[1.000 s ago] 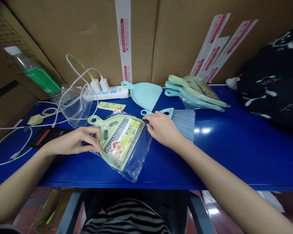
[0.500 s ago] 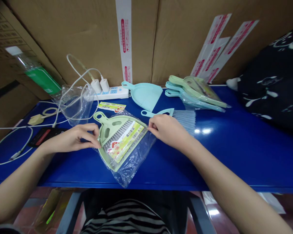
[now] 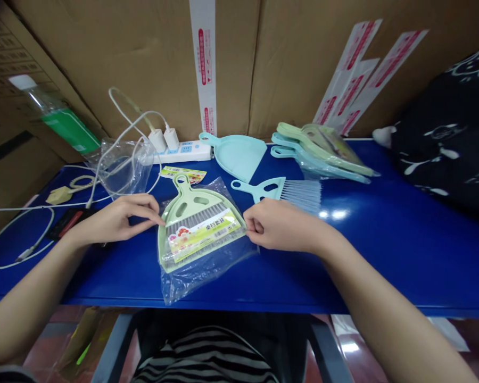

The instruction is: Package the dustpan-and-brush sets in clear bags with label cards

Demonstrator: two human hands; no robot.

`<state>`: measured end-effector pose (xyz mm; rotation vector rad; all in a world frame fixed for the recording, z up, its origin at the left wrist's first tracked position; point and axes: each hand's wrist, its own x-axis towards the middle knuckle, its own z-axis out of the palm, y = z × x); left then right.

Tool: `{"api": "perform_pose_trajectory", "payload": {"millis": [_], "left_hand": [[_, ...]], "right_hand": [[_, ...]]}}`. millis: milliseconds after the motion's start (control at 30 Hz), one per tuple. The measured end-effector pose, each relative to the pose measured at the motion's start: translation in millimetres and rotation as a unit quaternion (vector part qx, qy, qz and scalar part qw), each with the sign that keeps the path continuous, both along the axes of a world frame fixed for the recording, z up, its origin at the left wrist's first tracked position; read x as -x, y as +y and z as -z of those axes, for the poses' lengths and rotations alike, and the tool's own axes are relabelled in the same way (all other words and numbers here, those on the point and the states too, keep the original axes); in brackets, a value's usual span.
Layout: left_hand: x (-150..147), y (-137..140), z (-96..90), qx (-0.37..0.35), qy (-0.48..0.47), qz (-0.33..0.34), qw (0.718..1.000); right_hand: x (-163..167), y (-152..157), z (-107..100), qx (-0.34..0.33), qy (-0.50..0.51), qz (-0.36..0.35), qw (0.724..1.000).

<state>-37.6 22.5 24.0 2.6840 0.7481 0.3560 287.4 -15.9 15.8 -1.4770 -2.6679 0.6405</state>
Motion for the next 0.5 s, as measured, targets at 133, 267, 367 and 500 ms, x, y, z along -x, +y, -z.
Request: {"api": "perform_pose_trajectory", "payload": {"millis": [133, 267, 367, 500], "left_hand": [[-2.0, -2.4, 0.2, -0.02, 0.004, -0.008, 1.0], [-3.5, -2.5, 3.6, -0.035, -0.007, -0.037, 0.999], [-5.7, -1.6, 10.9, -0.061, -0.024, -0.065, 0.996], [-9.2, -1.1, 21.5, -0.126, -0.012, -0.092, 0.988]], "right_hand": [[-0.3, -0.6, -1.7, 0.021, 0.014, -0.025, 0.999], [0.9, -3.5, -4.4, 0.074, 0.039, -0.06, 0.995], [2.8, -5.5, -6.7, 0.119, 0.066, -0.077, 0.988], [5.6, -4.4, -5.7, 0.114, 0.114, -0.061, 0.985]]}}
